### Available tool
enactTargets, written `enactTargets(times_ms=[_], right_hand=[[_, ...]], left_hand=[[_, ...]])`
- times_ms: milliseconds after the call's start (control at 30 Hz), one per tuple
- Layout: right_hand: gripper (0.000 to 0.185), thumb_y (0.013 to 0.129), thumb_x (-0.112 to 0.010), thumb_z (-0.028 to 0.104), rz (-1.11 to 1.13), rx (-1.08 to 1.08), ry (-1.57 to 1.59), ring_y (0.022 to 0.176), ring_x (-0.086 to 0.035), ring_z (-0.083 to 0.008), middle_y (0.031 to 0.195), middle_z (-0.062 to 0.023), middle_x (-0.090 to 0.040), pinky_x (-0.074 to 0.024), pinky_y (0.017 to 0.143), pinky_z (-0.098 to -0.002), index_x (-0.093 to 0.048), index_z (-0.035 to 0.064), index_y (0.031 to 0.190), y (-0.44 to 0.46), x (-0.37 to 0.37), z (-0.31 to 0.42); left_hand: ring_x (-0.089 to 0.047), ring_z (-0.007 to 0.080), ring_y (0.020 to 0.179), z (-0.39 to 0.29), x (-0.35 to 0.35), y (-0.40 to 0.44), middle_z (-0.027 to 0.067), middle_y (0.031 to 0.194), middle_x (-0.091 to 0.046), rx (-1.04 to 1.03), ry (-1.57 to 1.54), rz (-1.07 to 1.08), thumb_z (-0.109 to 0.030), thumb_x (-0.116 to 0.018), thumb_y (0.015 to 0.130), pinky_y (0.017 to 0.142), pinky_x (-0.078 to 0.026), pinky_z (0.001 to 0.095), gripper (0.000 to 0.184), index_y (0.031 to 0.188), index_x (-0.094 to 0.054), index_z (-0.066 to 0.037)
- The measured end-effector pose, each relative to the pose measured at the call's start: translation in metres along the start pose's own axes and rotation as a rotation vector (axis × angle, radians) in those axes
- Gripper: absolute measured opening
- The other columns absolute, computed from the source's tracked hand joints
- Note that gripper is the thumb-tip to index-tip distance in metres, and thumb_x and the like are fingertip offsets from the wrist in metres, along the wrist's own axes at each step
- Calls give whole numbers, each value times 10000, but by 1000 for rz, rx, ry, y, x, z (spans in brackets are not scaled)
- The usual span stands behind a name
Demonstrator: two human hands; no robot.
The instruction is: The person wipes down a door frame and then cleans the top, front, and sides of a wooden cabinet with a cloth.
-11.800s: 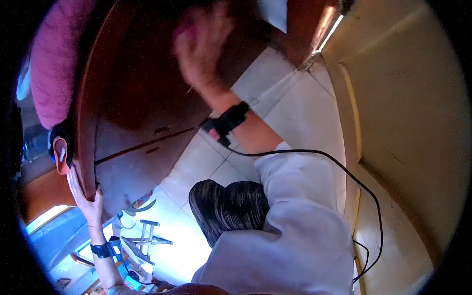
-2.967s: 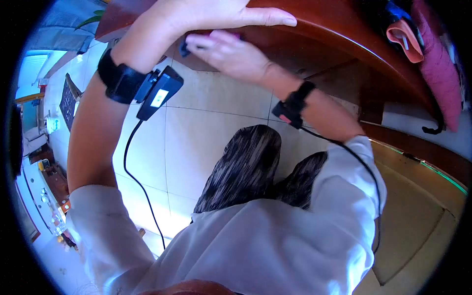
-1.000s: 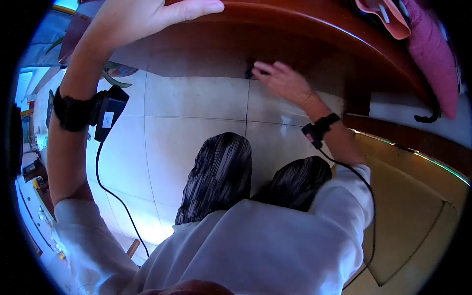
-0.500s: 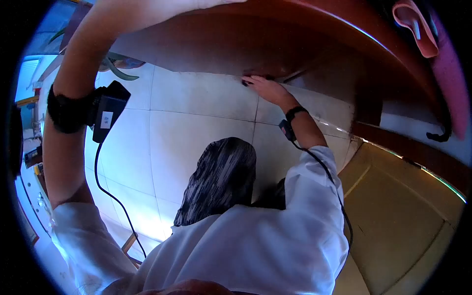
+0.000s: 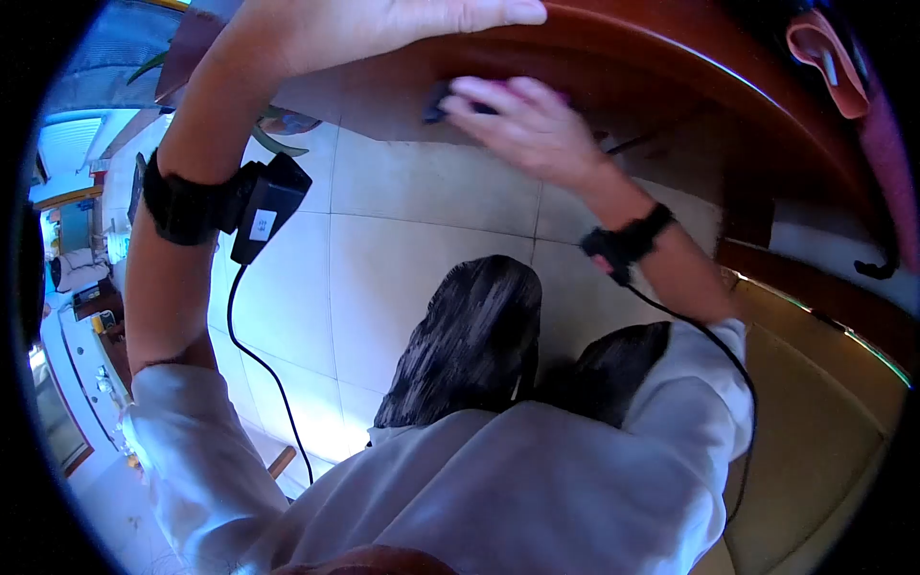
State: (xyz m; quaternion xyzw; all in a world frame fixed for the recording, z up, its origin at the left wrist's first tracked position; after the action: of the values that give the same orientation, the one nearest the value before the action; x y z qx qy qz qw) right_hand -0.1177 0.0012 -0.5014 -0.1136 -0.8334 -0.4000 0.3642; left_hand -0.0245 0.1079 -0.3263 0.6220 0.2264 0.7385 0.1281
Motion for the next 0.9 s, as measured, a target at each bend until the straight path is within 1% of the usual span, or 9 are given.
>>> enactTargets(times_ms=[100, 167, 333, 467, 567, 667, 700, 800, 900], right_hand=[[491, 805, -557, 78, 72, -57, 247, 1280, -331, -185, 1337, -111, -409, -268, 1035, -320, -456, 61, 1285, 50, -70, 45], [493, 853, -510, 128, 210, 94, 56, 1347, -214, -200, 1398, -95, -349, -207, 1087, -336, -409, 63, 1331, 83, -99, 71], [399, 892, -413, 233, 390, 349, -261, 1353, -180, -234, 1422, -50, -341, -105, 1109, -358, -529, 91, 1247, 63, -198, 134], [430, 896, -407, 245, 495, 417, -148, 1357, -168, -229, 1429, -33, -332, -83, 1115, -369, -486, 94, 1291, 65, -153, 109], [401, 859, -488, 127, 156, 22, 144, 1331, -248, -215, 1407, -48, -360, -162, 1116, -345, -505, 53, 1253, 108, -101, 77], [361, 844, -517, 113, 19, -3, 177, 1285, -319, -217, 1377, -71, -394, -216, 1100, -328, -545, 40, 1196, 153, -57, 49], [346, 846, -518, 127, 178, 9, 190, 1283, -317, -223, 1365, -70, -411, -215, 1098, -317, -565, 44, 1178, 163, -47, 47], [306, 855, -513, 162, 150, 41, -5, 1294, -285, -245, 1354, -53, -426, -209, 1091, -310, -614, 68, 1128, 148, -61, 65], [333, 869, -493, 204, 323, 300, -205, 1337, -197, -254, 1423, -29, -334, -128, 1112, -358, -601, 108, 1169, 72, -141, 105]], left_hand=[[-345, 351, 1270, 4, -12, 1, 214, 1336, -410, -47, 65, -101, -534, -521, 817, 1074, -230, 415, 704, 1282, -446, -10], [-382, 362, 1239, 8, -20, 3, 234, 1293, -447, -130, 89, -213, -508, -557, 805, 1052, -265, 416, 694, 1251, -471, 16], [-419, 380, 1197, 6, -14, 10, 259, 1227, -492, -136, 61, -137, -477, -594, 794, 1018, -307, 412, 678, 1202, -499, 55], [-400, 369, 1217, 8, -19, 8, 240, 1257, -475, -143, 4, -260, -491, -581, 795, 1033, -290, 416, 698, 1231, -475, 44], [-391, 359, 1229, 8, -13, 6, 225, 1280, -462, -130, 70, -251, -497, -585, 788, 1048, -270, 418, 704, 1248, -467, 23], [-397, 352, 1226, 0, -3, 10, 216, 1272, -471, -81, 132, -106, -468, -627, 764, 1044, -275, 417, 681, 1247, -481, -12], [-399, 349, 1225, -3, -2, 11, 213, 1270, -474, -69, 132, -80, -459, -641, 755, 1043, -277, 417, 675, 1246, -485, -23], [-404, 348, 1222, -8, -1, 13, 214, 1273, -469, -114, 163, -97, -444, -644, 757, 1036, -292, 417, 658, 1245, -487, -32], [-407, 352, 1218, -5, -9, 18, 216, 1280, -461, -116, 169, -59, -439, -637, 760, 1031, -303, 410, 647, 1247, -488, -39]])
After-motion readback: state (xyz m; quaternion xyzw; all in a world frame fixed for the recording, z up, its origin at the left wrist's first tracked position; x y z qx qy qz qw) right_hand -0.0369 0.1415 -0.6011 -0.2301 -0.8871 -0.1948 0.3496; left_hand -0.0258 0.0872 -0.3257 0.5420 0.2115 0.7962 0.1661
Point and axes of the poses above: each hand's wrist, its own y-axis towards the middle knuckle, its own x-axis out of the back of the hand, z = x × y, the point moved 3 cm from there along y, towards the middle knuckle
